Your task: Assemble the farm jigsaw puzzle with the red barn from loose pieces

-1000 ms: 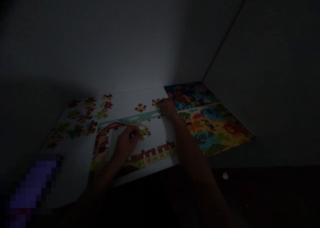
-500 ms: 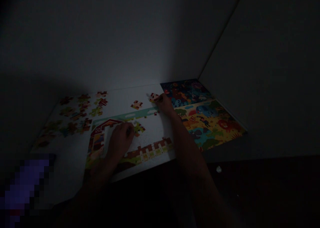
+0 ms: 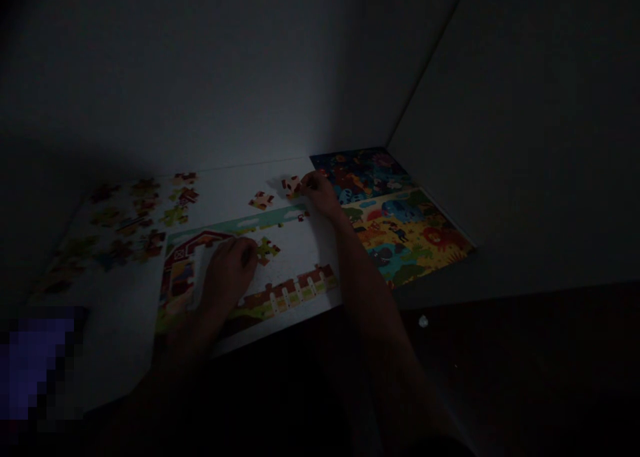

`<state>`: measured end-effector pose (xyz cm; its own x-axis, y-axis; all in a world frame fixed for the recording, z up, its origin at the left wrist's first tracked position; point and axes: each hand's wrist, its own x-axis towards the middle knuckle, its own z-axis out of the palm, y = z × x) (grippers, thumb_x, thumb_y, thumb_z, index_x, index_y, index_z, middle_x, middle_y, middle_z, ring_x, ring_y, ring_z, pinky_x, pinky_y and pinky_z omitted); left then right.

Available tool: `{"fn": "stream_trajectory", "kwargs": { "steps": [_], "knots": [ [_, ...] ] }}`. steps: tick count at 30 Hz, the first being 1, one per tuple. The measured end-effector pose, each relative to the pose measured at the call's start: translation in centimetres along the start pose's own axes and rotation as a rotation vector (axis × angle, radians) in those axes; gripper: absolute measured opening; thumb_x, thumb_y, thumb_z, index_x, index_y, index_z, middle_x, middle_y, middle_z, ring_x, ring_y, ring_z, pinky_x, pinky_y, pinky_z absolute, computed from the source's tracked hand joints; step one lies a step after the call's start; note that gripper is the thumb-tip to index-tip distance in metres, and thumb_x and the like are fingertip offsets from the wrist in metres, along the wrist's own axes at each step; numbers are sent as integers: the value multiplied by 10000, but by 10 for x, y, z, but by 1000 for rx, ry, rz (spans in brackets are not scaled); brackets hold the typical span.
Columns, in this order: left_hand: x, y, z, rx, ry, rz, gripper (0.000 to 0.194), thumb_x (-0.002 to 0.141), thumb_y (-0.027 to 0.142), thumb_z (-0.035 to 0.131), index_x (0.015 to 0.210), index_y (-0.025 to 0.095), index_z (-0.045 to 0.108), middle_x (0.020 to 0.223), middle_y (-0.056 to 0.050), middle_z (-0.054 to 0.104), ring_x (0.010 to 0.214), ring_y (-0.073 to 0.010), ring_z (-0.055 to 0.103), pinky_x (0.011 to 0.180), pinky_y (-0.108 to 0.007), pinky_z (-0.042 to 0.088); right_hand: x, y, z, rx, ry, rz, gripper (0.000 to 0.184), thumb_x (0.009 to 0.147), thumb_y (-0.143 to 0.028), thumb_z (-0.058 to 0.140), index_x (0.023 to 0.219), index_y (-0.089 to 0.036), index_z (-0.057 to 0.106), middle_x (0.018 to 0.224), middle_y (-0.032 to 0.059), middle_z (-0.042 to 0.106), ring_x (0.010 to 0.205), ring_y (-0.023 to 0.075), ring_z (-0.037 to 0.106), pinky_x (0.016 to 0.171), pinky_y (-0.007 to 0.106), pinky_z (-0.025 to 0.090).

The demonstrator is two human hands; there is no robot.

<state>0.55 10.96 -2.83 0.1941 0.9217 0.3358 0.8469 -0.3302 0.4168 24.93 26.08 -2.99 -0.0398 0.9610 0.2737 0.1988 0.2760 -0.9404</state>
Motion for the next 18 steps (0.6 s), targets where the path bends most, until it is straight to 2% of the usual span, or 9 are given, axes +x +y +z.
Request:
{"fn": "stream_trajectory", "kwargs": {
  "steps": [8,14,18],
  "knots": [
    [0,0,2,2,22,1,121,854,148,511,870,227,600,896,-77,651,903,-280,583,855,-402,459,-8,-9,8,72,-151,60,213,695,-280,716,792,-215,537,747,-15,631,722,155,627,690,283,491],
    [1,2,2,5,15,-3,109,862,152,525,877,219,610,909,-87,648,928,-285,584,868,-407,456,-13,-18,8,71,-193,66,212,674,-291,724,794,-212,568,744,-16,652,739,161,646,698,287,507],
    [1,2,2,18,4,-10,101,863,153,533,874,215,613,914,-90,647,938,-286,589,856,-402,458,-18,-23,7,74,-236,84,201,665,-280,726,805,-198,607,737,-9,660,682,146,628,625,266,493]
  ]
}}
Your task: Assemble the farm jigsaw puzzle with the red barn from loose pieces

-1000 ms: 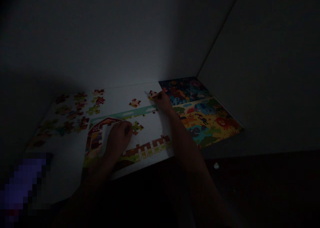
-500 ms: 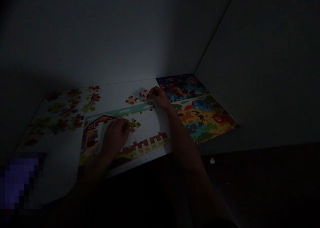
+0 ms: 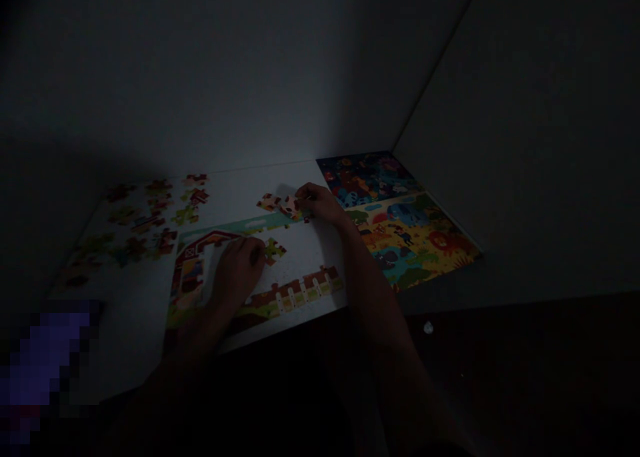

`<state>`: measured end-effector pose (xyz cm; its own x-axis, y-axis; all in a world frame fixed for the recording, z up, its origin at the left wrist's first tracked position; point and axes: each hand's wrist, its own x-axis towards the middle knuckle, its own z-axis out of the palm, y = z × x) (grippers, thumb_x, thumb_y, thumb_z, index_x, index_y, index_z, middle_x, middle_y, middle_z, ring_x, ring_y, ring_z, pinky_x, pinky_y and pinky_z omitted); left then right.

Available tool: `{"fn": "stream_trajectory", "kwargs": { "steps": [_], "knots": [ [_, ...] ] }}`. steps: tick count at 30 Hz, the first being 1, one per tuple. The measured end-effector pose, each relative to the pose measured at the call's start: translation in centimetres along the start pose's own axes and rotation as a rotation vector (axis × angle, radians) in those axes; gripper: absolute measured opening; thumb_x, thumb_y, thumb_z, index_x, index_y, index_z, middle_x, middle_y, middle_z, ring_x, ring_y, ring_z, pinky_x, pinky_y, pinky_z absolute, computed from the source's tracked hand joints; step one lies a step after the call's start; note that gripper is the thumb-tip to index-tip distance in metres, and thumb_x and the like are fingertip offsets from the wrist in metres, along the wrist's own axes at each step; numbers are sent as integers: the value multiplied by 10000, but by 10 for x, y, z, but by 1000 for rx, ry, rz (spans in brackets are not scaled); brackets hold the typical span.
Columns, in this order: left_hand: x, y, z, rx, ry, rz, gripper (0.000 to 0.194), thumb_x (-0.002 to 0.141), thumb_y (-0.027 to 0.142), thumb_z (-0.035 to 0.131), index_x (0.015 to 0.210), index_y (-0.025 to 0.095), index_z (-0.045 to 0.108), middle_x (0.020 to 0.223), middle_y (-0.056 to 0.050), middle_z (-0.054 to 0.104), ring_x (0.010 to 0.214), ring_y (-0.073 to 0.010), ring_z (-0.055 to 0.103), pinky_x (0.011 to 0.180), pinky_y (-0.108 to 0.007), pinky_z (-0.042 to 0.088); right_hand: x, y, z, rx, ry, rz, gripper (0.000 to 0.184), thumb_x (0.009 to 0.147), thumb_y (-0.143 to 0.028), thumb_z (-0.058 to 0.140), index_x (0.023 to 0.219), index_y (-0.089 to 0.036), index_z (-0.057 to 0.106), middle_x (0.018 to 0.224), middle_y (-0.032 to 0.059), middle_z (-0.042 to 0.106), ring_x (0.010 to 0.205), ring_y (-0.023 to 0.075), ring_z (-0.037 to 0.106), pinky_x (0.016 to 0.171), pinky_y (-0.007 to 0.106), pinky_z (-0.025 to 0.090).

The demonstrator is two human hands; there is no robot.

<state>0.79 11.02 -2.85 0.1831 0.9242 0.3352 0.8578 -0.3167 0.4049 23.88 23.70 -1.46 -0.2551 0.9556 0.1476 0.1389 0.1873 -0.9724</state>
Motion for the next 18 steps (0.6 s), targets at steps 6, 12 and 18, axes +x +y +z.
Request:
{"fn": "stream_trajectory", "kwargs": {
  "steps": [6,12,18],
  "knots": [
    [0,0,0,30,-6,1,106,879,157,526,882,210,618,920,-82,653,932,-277,591,869,-401,466,-10,-6,-1,6,-118,67,211,657,-279,736,822,-176,654,710,-18,645,613,124,588,562,241,459],
    [1,0,2,40,3,-3,109,869,141,540,895,206,623,924,-79,648,953,-268,594,876,-386,475,-16,-15,-2,-20,-239,78,193,654,-240,723,827,-163,685,737,-11,670,676,121,594,669,244,464],
    [2,-2,4,55,14,11,110,888,162,524,878,208,623,918,-75,645,937,-268,591,876,-390,479,-22,-22,1,-58,-375,112,146,671,-219,677,808,-170,688,721,-22,663,659,117,566,680,254,444]
  ]
}}
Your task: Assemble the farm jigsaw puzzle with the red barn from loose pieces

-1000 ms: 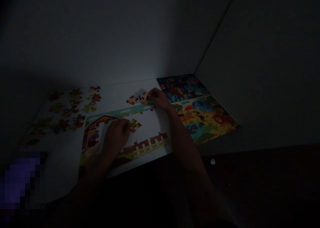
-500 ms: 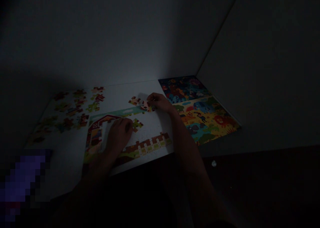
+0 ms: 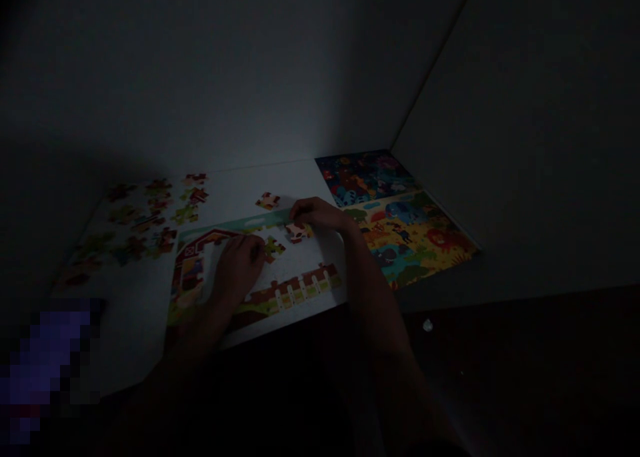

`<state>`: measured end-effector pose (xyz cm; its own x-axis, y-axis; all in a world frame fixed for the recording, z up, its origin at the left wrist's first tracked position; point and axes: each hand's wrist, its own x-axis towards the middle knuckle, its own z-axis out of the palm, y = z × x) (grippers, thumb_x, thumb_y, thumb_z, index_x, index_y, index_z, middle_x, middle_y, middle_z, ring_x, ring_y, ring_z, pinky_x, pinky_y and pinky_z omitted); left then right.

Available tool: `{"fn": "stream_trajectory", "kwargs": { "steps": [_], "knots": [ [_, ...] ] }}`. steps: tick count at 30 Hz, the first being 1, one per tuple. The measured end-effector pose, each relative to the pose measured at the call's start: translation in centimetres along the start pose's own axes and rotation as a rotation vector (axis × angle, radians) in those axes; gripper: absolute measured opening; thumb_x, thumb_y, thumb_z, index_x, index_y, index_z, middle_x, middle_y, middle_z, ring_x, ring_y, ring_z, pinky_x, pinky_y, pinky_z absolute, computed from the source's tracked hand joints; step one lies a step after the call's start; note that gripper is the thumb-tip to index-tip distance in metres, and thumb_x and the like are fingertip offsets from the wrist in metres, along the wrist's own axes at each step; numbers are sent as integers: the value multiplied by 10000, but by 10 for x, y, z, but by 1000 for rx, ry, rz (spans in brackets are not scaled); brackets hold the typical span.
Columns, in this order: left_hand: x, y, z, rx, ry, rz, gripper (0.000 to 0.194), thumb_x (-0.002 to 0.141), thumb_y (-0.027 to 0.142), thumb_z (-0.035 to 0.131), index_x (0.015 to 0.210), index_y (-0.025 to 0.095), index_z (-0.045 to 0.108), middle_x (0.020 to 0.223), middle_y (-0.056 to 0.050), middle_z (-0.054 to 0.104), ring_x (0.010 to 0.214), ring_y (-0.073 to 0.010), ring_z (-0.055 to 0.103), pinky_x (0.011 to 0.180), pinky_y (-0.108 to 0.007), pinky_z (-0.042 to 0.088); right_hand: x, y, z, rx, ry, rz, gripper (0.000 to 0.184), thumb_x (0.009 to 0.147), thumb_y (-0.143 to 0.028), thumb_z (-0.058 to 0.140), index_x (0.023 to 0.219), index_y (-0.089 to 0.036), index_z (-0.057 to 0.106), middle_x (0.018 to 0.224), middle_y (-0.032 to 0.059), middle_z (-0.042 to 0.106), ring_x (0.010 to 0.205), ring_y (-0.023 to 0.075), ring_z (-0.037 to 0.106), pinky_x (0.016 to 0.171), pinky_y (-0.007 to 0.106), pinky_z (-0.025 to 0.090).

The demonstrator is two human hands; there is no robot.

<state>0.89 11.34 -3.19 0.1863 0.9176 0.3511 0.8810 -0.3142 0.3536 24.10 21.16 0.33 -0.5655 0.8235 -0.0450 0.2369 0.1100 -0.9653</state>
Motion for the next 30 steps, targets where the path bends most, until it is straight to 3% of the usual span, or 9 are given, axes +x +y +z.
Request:
{"fn": "stream_trajectory", "kwargs": {
  "steps": [15,23,26,30],
  "knots": [
    [1,1,0,-8,10,8,109,882,171,524,870,212,624,919,-79,644,947,-271,597,889,-390,481,-25,-11,10,-86,-63,69,155,699,-220,649,837,-160,689,759,-2,656,709,135,573,725,280,448],
    [2,1,-3,10,-35,14,127,900,189,497,879,208,621,919,-81,643,943,-272,600,866,-383,481,-78,7,30,17,194,71,280,782,-388,681,948,-163,660,740,-11,585,662,116,509,608,244,386],
    [2,2,-3,22,-25,18,131,903,196,498,888,205,628,937,-86,640,949,-274,596,874,-383,483,-87,15,39,56,307,57,305,805,-429,668,962,-168,651,713,-21,553,608,101,457,560,236,351],
    [2,2,-3,25,-31,7,137,903,193,495,886,203,631,931,-89,639,950,-277,597,878,-387,486,-90,18,45,56,356,58,318,815,-447,667,974,-173,649,699,-27,542,570,89,417,530,232,335]
  ]
}}
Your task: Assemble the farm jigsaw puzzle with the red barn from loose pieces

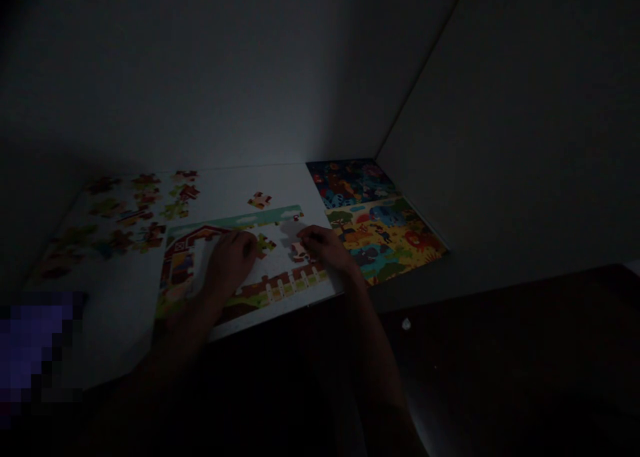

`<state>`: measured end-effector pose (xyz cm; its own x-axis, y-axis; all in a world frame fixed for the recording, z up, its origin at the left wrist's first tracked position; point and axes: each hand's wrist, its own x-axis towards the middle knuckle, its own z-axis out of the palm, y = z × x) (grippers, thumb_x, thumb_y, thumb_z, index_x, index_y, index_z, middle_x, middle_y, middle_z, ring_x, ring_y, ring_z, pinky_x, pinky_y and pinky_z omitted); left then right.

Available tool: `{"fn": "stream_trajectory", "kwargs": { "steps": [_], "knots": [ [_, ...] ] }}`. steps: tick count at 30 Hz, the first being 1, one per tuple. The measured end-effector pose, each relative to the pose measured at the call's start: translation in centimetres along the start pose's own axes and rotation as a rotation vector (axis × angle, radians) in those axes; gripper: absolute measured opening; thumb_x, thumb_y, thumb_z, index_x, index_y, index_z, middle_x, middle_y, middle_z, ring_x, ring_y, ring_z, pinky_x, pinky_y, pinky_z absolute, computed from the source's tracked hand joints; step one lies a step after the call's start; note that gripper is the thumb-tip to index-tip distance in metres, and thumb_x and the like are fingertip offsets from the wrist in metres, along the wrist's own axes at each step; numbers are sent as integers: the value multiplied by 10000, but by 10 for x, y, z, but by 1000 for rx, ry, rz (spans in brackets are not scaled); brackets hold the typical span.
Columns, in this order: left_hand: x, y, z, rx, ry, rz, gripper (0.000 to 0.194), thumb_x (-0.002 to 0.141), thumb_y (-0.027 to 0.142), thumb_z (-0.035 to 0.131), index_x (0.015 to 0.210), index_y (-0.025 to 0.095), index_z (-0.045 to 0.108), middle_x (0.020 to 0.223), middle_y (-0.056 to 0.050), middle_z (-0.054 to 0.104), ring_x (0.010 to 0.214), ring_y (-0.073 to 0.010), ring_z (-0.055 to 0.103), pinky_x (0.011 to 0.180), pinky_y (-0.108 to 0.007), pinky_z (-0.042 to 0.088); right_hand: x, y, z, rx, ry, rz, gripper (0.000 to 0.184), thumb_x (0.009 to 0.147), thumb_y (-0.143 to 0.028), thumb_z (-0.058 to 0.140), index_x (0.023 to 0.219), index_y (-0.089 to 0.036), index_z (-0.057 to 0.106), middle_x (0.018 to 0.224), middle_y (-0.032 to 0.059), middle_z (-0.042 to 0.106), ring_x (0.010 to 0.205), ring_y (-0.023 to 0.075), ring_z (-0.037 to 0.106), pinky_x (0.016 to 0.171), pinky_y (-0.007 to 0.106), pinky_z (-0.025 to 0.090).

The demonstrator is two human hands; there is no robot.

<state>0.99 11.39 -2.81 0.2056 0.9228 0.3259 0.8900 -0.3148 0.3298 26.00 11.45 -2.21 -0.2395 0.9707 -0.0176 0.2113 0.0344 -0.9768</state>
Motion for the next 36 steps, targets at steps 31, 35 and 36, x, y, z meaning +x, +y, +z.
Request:
{"fn": "stream_trajectory", "kwargs": {
  "steps": [31,35,36],
  "knots": [
    [-1,1,-1,-43,26,8,162,874,195,483,884,213,644,934,-92,643,946,-289,592,899,-424,481,-13,5,9,-384,181,-94,178,893,-251,589,986,-197,730,918,58,661,818,170,585,753,290,452],
    [0,1,-2,-51,25,1,147,866,187,496,872,212,641,925,-91,641,938,-287,595,903,-419,479,-16,3,9,-463,195,-91,175,904,-222,601,1000,-195,746,921,72,671,854,188,586,794,310,449],
    [0,1,-2,-55,23,1,144,865,183,498,868,213,639,924,-89,640,937,-287,595,905,-419,478,-17,2,9,-474,192,-96,173,906,-219,603,1002,-199,746,920,72,677,869,193,585,803,312,446]
  ]
}}
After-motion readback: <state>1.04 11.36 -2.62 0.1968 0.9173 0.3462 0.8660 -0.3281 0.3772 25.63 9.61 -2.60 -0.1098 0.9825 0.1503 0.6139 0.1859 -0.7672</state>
